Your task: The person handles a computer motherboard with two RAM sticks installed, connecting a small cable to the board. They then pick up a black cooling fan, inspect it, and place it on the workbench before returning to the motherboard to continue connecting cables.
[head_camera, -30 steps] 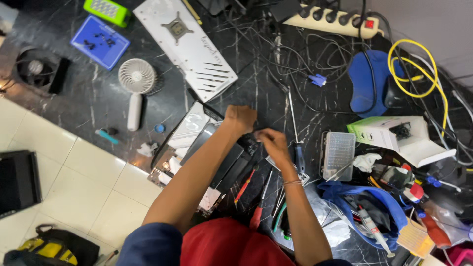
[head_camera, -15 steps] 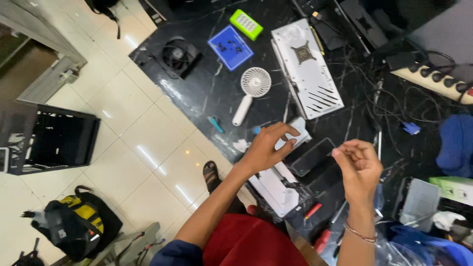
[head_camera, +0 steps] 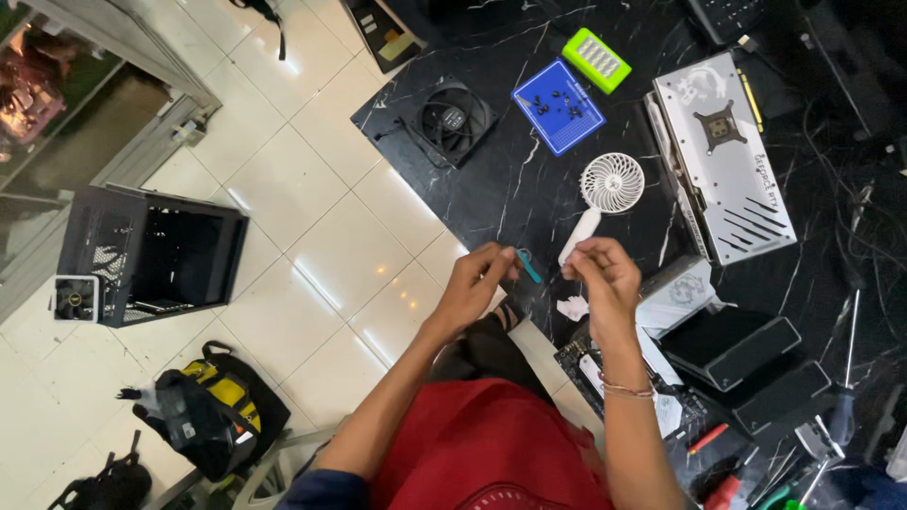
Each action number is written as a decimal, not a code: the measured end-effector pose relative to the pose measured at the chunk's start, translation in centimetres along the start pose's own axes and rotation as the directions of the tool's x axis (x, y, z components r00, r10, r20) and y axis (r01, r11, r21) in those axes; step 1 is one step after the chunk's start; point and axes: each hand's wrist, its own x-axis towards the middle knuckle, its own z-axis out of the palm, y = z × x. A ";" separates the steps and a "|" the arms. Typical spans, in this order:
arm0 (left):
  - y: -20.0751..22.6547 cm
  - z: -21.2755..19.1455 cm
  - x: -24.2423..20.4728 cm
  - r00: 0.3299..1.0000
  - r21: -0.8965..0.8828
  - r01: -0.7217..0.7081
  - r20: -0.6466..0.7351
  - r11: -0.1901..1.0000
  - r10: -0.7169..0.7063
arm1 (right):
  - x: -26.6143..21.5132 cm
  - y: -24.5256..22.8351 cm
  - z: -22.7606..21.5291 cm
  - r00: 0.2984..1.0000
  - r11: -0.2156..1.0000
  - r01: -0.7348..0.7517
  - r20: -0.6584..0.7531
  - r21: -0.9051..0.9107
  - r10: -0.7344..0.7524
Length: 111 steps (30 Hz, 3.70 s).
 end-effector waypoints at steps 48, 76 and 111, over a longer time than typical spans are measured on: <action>2.8 6.2 9.0 0.809 0.072 0.089 0.577 0.993 -0.115 | -13.8 -2.4 -3.4 0.625 0.977 0.212 -0.774 0.038 -0.106; 6.2 25.1 6.3 0.680 -0.127 -0.146 0.707 0.981 0.193 | -19.1 -10.3 -14.9 0.441 0.960 0.225 -0.862 -0.164 -0.251; 11.4 38.9 18.7 -0.106 -0.257 -0.379 0.966 0.889 0.234 | -13.9 -8.6 -19.4 0.319 0.895 0.412 -0.947 0.172 0.035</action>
